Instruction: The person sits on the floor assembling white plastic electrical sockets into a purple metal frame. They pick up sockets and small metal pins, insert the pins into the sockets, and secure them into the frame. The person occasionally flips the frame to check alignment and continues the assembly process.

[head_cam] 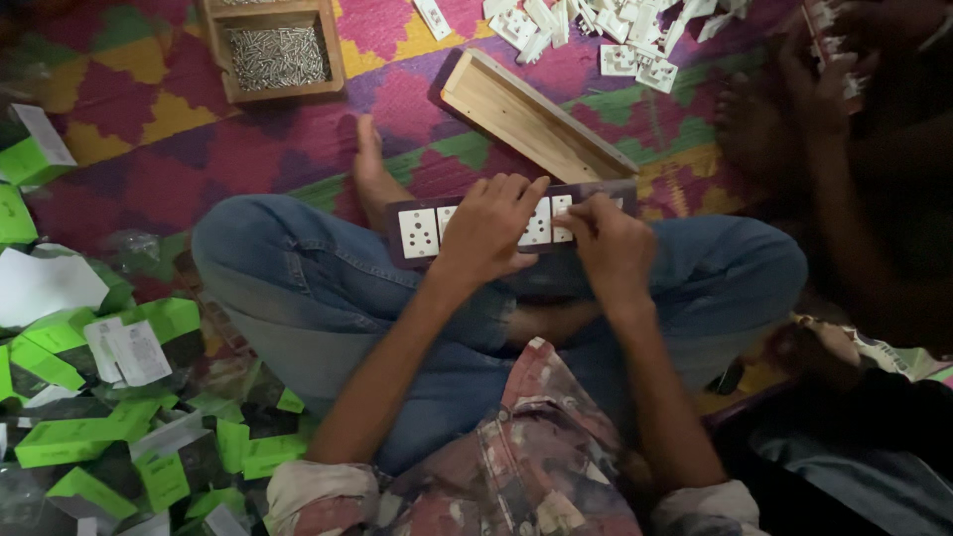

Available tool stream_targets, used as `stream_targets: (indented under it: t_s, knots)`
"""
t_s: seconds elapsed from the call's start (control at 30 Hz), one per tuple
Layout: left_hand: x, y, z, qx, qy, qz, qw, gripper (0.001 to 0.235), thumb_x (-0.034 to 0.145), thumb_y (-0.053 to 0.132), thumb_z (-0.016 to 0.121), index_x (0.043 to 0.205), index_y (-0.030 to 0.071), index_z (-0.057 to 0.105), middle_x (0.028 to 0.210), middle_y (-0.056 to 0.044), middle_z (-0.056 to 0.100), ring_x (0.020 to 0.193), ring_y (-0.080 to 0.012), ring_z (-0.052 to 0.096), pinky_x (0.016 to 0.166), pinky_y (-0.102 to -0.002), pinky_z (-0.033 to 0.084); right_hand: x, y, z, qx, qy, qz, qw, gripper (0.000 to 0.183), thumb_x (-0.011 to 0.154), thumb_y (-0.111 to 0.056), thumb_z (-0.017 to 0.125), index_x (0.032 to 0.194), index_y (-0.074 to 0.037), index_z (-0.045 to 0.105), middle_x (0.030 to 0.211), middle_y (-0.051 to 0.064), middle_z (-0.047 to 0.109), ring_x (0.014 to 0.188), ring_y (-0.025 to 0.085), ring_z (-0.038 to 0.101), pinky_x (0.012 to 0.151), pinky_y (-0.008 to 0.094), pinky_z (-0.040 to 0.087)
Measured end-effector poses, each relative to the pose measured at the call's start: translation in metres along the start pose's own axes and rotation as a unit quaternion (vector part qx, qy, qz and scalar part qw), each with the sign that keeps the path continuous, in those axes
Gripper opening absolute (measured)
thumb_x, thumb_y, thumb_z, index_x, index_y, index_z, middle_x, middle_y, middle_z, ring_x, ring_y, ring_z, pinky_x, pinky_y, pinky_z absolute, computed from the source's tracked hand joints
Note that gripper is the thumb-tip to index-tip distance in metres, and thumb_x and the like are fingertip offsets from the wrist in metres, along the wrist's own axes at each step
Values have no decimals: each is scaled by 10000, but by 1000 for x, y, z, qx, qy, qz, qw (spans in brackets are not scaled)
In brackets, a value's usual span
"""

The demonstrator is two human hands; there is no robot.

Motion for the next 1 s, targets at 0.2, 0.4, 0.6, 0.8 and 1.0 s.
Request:
stream_targets:
  t_s: [0.2, 0.4, 0.6, 0.8, 1.0]
  knots:
    - [0, -1, 1, 14, -12, 2, 1000, 992, 540, 385, 934, 1358, 0, 524, 1058, -118, 575, 1022, -301, 563, 884, -434, 451, 21, -5, -23, 44, 28, -10, 999, 150, 892, -133, 823, 966, -37, 735, 916, 138, 701, 710, 234, 688, 642, 350, 534]
    - [0, -2, -2, -11, -10, 2, 1000, 975, 554, 398, 922, 1352, 4, 526, 1047, -116, 569, 1019, -301, 560, 883, -444, 452, 76, 13, -29, 66, 17, -9, 998, 111, 977, -125, 787, 1004, -23, 750, 918, 114, 750, 729, 188, 722, 615, 321, 535]
    - [-6, -6, 2, -12, -16, -2, 1000, 925, 649, 421, 888, 1443, 121, 519, 1046, -137, 576, 999, -324, 558, 838, -462, 443, 118, -15, 8, 111, -37, -109, 987, 159, 983, -142, 796, 1040, -4, 740, 920, 132, 742, 755, 218, 734, 669, 326, 560]
    - [-8, -13, 17, 1, 12, 23, 1000, 831, 699, 447, 835, 1402, 132, 525, 1166, -145, 609, 1117, -335, 571, 890, -484, 457, 159, -92, 114, 170, -151, -281, 933, 192, 979, -153, 743, 1132, -37, 729, 1044, 173, 736, 879, 326, 711, 778, 411, 560]
    - [-18, -27, 52, -69, -208, -125, 968, 701, 804, 480, 774, 1366, 104, 589, 1263, -170, 641, 1205, -350, 596, 1005, -488, 474, 214, -173, 249, 137, -207, -342, 906, 276, 927, -75, 680, 1197, -54, 733, 1089, 224, 713, 1009, 421, 665, 868, 485, 549]
Point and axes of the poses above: each hand's wrist, its own x-axis towards the middle knuckle, its own z-axis out of the palm, y = z × x, the point moved 4 cm from there along x, towards the middle knuckle
